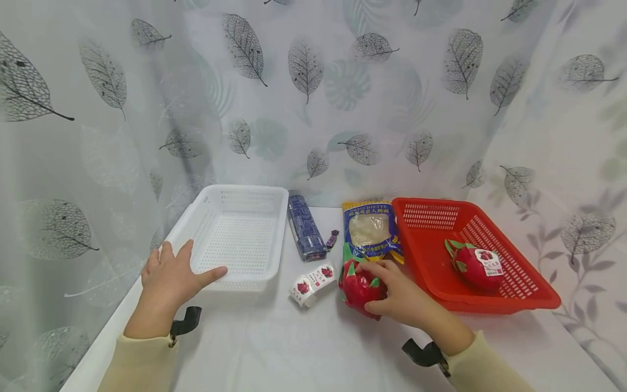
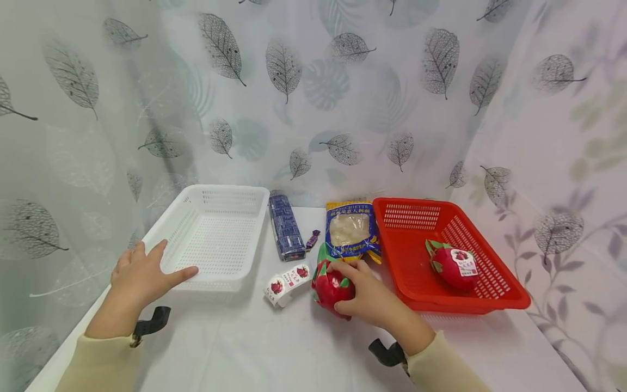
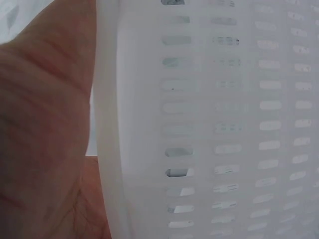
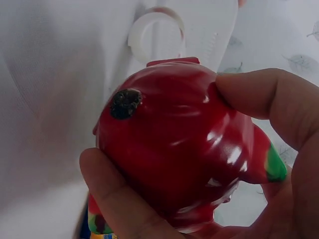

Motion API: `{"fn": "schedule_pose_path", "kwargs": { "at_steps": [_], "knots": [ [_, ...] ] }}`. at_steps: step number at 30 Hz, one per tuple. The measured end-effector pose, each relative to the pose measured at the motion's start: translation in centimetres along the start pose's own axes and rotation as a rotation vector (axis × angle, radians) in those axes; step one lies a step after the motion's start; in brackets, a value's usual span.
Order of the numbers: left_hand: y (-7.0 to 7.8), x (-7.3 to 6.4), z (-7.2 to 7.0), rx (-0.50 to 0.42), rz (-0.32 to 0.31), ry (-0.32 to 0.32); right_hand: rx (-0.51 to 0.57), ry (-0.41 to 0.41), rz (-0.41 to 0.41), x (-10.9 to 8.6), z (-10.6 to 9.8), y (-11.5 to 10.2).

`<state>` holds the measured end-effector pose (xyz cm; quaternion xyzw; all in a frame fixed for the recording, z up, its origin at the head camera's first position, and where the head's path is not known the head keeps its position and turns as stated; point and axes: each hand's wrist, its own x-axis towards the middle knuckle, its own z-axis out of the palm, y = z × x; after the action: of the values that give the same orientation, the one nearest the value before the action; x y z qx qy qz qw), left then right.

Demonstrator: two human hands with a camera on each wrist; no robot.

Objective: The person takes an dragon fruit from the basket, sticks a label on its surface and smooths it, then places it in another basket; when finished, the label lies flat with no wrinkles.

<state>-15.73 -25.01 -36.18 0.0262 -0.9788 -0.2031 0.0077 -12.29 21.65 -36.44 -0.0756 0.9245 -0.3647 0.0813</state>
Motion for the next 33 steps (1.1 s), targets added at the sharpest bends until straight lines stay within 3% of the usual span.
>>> {"fn": "schedule_pose_path", "kwargs": {
  "at_steps": [11, 20, 33],
  "knots": [
    [0.1, 0.1, -0.1, 0.006, -0.014, -0.016, -0.074, -0.05, 0.03, 1.0, 0.7, 0.4],
    [-0.2, -0.1, 0.2, 0.003, -0.018, -0.009, -0.119, -0.178, 0.048, 1.5, 0.2, -1.0],
    [-0.1, 0.4, 0.3, 0.012, -0.002, -0.01, -0.181, -0.121, 0.054, 1.5, 1.1, -1.2]
  ]
}}
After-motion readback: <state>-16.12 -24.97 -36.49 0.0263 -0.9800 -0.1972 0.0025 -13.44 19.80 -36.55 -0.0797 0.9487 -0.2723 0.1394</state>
